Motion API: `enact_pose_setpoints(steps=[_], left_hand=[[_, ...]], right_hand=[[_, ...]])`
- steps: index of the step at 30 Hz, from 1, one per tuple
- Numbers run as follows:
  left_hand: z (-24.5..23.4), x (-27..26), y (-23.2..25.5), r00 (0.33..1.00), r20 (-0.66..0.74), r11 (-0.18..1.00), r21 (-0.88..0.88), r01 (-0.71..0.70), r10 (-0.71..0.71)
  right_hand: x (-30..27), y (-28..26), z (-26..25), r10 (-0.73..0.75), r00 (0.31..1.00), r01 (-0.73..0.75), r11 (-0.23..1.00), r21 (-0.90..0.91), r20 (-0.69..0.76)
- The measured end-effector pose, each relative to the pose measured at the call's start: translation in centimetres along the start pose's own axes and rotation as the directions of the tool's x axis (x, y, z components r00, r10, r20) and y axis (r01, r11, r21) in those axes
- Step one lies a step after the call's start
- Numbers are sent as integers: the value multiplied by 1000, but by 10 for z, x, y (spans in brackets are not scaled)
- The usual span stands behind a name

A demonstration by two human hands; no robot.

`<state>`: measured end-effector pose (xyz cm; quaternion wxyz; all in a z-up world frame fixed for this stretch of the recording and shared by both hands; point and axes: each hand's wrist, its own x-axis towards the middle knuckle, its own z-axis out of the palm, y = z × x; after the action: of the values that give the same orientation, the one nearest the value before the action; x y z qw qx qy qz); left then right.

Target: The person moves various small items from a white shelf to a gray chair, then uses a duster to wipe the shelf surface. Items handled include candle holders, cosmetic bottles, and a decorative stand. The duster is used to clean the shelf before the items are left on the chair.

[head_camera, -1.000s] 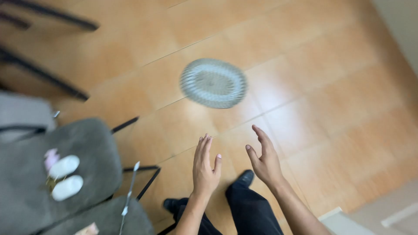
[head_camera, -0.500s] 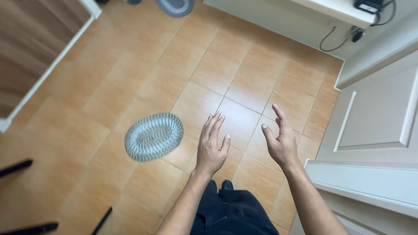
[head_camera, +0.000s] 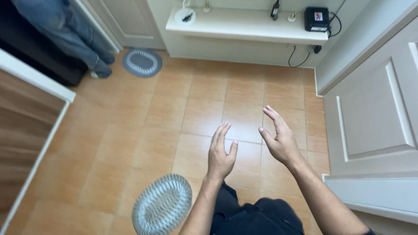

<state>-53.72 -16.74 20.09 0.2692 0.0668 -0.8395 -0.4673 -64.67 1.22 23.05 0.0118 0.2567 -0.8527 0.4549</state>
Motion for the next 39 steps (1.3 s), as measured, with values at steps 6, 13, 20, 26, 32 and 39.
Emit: enact_pose_setpoints(steps=[6,13,20,26,32,39], left_hand=[[21,101,-31,995,64,996,-45,-79,82],[86,192,-64,980,198,996,-91,-11,29],[157,283,-77,974,227,995,-95,43,-21],[181,340,-97,977,202,994,-76,81,-64],[195,383,-131,950,311,993,-111,52,-15],[228,432,-157,867,491,988,-153,-14,88]], right_hand=[[70,13,10,-21,992,11,997,-75,-127],[143,78,0,202,971,-209,977,-45,-130],[235,147,-30,229,961,-232,973,1,-156],[310,170,-30,180,980,-185,981,-62,-87],[336,189,-5,250,956,-254,967,-7,-152],[328,242,16,357,862,-362,931,56,-361]])
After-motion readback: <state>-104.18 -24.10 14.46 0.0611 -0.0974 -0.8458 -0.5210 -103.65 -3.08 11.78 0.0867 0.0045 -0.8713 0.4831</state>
